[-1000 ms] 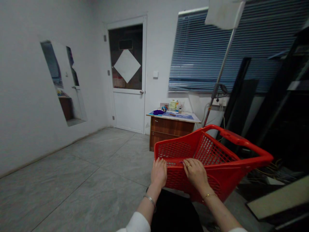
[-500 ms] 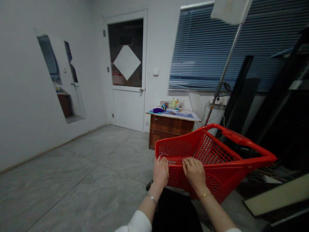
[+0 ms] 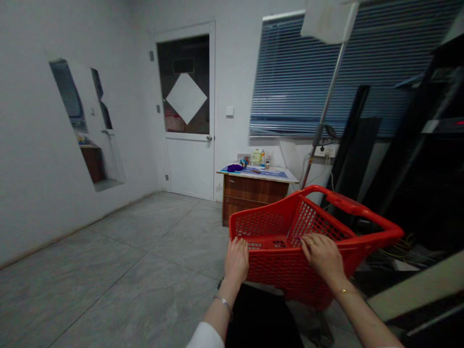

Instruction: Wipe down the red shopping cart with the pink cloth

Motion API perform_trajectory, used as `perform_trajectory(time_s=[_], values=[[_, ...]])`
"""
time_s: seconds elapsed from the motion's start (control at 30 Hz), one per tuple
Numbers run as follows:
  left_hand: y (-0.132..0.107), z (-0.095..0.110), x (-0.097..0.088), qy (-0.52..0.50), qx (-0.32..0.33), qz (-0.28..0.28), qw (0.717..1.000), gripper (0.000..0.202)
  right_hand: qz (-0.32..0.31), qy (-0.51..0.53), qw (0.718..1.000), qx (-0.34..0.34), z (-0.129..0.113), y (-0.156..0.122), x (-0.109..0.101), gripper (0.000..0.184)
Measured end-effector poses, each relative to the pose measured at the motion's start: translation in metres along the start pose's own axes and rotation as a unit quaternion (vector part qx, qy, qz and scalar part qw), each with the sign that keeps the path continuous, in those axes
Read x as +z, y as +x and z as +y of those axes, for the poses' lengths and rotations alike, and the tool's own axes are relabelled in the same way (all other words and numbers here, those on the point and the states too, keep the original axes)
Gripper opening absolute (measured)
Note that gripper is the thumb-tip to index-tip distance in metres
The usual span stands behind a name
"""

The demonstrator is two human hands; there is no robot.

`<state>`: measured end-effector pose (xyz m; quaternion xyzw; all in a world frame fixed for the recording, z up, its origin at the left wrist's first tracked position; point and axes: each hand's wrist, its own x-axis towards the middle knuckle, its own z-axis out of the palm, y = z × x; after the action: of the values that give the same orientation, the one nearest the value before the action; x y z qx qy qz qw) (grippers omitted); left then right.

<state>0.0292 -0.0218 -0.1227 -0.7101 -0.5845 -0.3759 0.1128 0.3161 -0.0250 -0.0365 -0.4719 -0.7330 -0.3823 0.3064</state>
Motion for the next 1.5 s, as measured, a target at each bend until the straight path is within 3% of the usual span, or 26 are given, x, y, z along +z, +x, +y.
perform_trajectory(time_s=[0.1,0.2,0.3,0.5,0.57,0.63,0.7,0.77,1.0,1.1,1.17,1.23,1.5], values=[[0.001,0.001,0.002,-0.004,0.002,0.01,1.0,0.035,0.002,-0.045,0.999,0.004,0.045,-0.002,-0.01,0.018],[0.001,0.003,0.003,-0.013,-0.003,0.018,1.0,0.036,0.011,-0.058,0.998,0.013,0.047,-0.004,-0.01,0.017],[0.002,0.005,0.004,-0.021,-0.007,0.021,1.0,0.037,0.016,-0.038,0.999,0.029,0.006,-0.004,0.0,0.016],[0.001,0.003,0.005,-0.014,-0.007,0.022,1.0,0.037,0.019,0.056,0.996,0.066,-0.118,0.011,0.025,0.014],[0.001,-0.001,0.006,-0.011,-0.005,0.023,1.0,0.038,0.028,0.078,0.994,0.07,-0.146,0.017,0.03,0.013],[0.001,-0.005,0.006,-0.007,-0.001,0.022,1.0,0.038,0.038,0.091,0.993,0.067,-0.158,0.02,0.031,0.013],[0.001,-0.008,0.005,-0.001,0.007,0.016,1.0,0.038,0.045,0.098,0.993,0.052,-0.153,0.019,0.03,0.013],[0.001,-0.01,0.004,0.003,0.012,0.011,1.0,0.038,0.045,0.092,0.994,0.037,-0.131,0.014,0.026,0.014],[0.0,-0.008,0.008,-0.013,0.003,0.018,1.0,0.037,0.016,-0.024,0.999,0.015,0.021,0.001,-0.006,0.016],[0.0,-0.005,0.01,-0.024,0.002,0.022,0.999,0.037,0.02,-0.049,0.998,0.027,0.054,0.001,-0.015,0.017],[0.0,-0.004,0.01,-0.029,0.001,0.025,0.999,0.037,0.024,-0.053,0.998,0.038,0.052,0.0,-0.015,0.017],[0.0,-0.003,0.01,-0.035,0.0,0.027,0.999,0.037,0.028,-0.05,0.997,0.042,0.033,-0.001,-0.009,0.017],[-0.001,-0.007,0.007,-0.032,0.009,0.032,0.999,0.038,0.04,0.051,0.997,0.049,-0.083,0.004,0.022,0.013]])
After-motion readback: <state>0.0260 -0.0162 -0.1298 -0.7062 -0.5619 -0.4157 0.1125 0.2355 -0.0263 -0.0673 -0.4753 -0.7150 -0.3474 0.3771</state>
